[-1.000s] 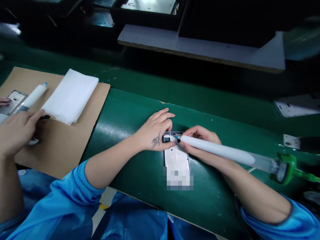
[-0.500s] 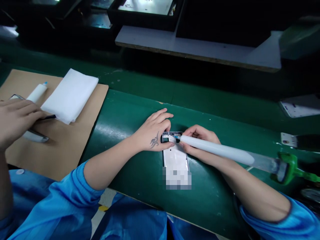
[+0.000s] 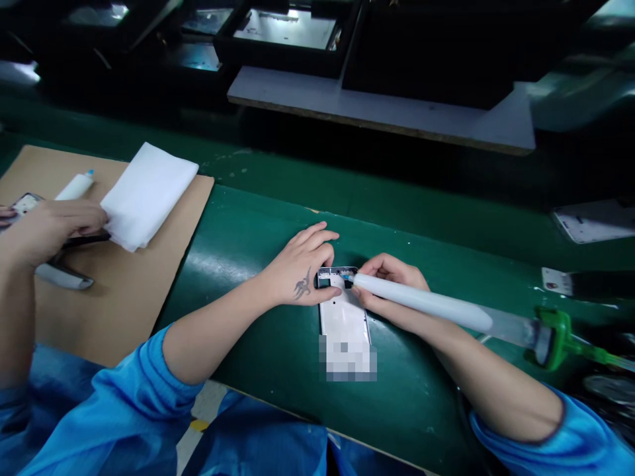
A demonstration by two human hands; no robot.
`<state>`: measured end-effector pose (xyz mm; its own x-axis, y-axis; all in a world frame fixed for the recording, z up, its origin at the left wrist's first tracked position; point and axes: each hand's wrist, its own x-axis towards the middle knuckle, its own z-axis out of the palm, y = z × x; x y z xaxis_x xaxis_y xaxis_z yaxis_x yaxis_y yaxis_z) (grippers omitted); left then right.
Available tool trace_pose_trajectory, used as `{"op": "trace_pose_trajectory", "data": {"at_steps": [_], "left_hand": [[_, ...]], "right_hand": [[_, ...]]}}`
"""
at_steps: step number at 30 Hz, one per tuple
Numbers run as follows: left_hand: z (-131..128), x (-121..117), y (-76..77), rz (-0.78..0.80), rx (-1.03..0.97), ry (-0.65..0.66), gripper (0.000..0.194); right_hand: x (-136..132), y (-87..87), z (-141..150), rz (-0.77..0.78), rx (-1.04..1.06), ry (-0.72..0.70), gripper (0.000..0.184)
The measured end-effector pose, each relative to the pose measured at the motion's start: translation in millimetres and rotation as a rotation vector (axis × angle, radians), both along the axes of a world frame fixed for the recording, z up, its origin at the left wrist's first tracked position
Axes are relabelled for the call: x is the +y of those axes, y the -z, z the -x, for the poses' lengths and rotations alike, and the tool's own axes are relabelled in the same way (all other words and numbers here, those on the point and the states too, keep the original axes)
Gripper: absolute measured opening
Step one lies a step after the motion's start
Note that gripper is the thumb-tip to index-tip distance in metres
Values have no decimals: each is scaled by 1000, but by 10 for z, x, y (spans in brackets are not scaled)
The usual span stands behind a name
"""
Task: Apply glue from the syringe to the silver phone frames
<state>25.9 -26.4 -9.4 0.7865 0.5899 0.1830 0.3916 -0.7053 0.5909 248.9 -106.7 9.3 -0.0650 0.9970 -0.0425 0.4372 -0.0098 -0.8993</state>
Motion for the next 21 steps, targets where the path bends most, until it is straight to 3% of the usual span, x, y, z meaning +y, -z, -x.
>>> {"op": "trace_pose_trajectory", "data": {"at_steps": [21], "left_hand": [[3,-3,7,-15,-2,2,39]], "right_hand": [[-22,59,-14,5,7,37,21]]}}
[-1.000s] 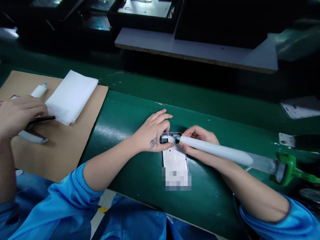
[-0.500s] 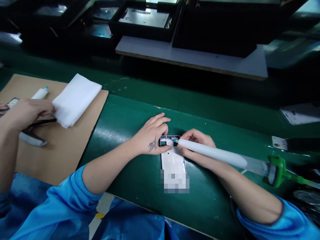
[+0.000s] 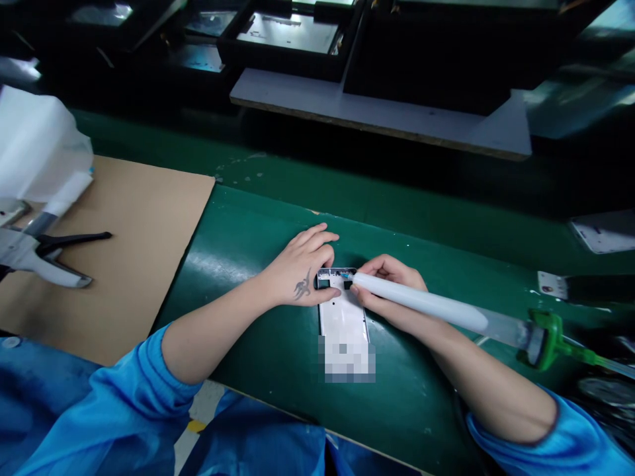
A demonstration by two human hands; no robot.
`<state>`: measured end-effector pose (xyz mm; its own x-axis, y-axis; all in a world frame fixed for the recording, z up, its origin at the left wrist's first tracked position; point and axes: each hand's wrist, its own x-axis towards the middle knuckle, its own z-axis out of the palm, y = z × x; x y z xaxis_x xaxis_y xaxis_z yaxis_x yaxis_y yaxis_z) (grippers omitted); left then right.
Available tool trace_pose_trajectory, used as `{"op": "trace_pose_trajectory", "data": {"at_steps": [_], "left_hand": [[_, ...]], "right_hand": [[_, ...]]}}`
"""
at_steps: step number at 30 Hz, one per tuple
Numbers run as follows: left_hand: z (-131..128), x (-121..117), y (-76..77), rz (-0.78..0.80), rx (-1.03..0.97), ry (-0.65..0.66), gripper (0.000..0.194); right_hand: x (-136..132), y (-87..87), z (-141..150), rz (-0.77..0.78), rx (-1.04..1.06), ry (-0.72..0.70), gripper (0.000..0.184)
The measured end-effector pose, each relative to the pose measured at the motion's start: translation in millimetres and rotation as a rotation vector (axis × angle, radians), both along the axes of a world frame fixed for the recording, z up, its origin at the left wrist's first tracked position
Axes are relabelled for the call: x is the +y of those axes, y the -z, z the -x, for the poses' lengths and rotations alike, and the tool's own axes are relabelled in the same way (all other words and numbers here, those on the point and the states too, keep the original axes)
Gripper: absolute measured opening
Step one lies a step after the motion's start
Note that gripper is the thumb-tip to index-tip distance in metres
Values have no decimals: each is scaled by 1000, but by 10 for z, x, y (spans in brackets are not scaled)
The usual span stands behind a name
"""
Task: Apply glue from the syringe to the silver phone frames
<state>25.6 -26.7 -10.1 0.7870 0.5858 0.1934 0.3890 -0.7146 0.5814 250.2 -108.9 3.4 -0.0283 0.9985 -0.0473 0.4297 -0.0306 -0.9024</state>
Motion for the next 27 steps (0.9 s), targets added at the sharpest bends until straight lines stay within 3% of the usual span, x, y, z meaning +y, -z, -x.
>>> {"op": "trace_pose_trajectory", "data": {"at_steps": [27], "left_hand": [[0,-6,-20,11,-4,6,36]], "right_hand": [[-4,16,26,35,-18,18,25]]}}
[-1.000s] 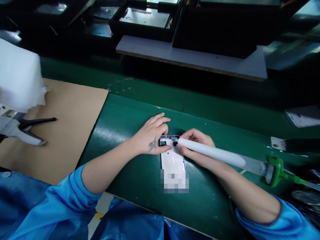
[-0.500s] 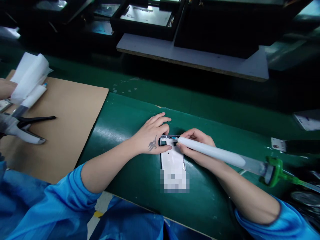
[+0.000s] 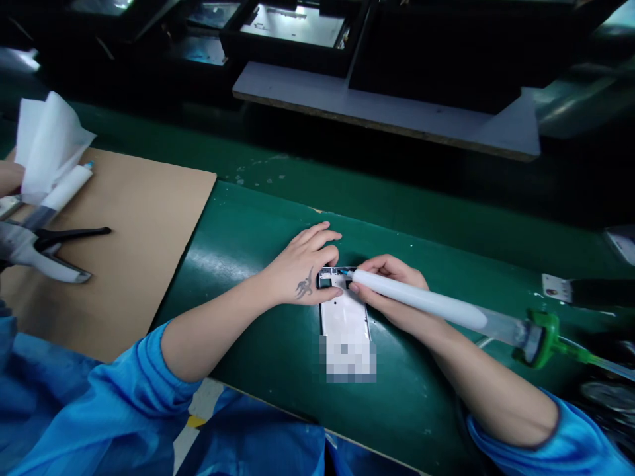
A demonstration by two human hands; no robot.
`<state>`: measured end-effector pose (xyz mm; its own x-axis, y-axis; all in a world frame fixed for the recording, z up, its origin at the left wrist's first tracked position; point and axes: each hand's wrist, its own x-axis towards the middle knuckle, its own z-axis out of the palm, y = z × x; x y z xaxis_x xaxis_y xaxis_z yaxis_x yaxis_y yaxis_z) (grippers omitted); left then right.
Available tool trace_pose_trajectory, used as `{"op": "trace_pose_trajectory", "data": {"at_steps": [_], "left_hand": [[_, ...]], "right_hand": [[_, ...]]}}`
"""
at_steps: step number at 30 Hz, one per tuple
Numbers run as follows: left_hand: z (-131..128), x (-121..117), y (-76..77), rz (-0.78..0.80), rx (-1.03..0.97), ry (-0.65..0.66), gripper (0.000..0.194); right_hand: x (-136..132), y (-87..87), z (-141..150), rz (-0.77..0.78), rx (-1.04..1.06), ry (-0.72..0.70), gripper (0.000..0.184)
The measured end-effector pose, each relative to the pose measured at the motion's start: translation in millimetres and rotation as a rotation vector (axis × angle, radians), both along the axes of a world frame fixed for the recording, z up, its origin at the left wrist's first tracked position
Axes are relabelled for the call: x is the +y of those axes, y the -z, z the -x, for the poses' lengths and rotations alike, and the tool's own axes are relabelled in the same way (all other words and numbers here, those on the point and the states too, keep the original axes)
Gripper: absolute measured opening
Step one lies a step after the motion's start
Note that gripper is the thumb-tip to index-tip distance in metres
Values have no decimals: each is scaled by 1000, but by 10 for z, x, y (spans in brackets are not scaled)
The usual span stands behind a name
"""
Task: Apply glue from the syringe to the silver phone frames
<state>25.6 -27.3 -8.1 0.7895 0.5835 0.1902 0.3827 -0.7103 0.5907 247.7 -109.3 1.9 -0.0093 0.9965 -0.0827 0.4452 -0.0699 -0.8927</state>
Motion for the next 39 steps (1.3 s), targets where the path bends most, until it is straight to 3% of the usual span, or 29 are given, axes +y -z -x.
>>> {"op": "trace_pose_trajectory", "data": {"at_steps": [28,31,34,37,39], "left_hand": [[-1,1,2,22,-12,4,35],[-1,1,12,26,-11,2,36],[-5,26,24,45,6,6,52],[-6,50,-52,79,1,-34,65],[9,14,-208,13,-30,-86,52]], "right_hand": [[-15,-8,-26,-7,16,-1,25],[-16,22,-65,-33,72,41,28],[-17,64,-120,-21,239,90,34],[-33,99,-142,8,404,105,38],[-52,112,-139,-18,345,74,47]]}}
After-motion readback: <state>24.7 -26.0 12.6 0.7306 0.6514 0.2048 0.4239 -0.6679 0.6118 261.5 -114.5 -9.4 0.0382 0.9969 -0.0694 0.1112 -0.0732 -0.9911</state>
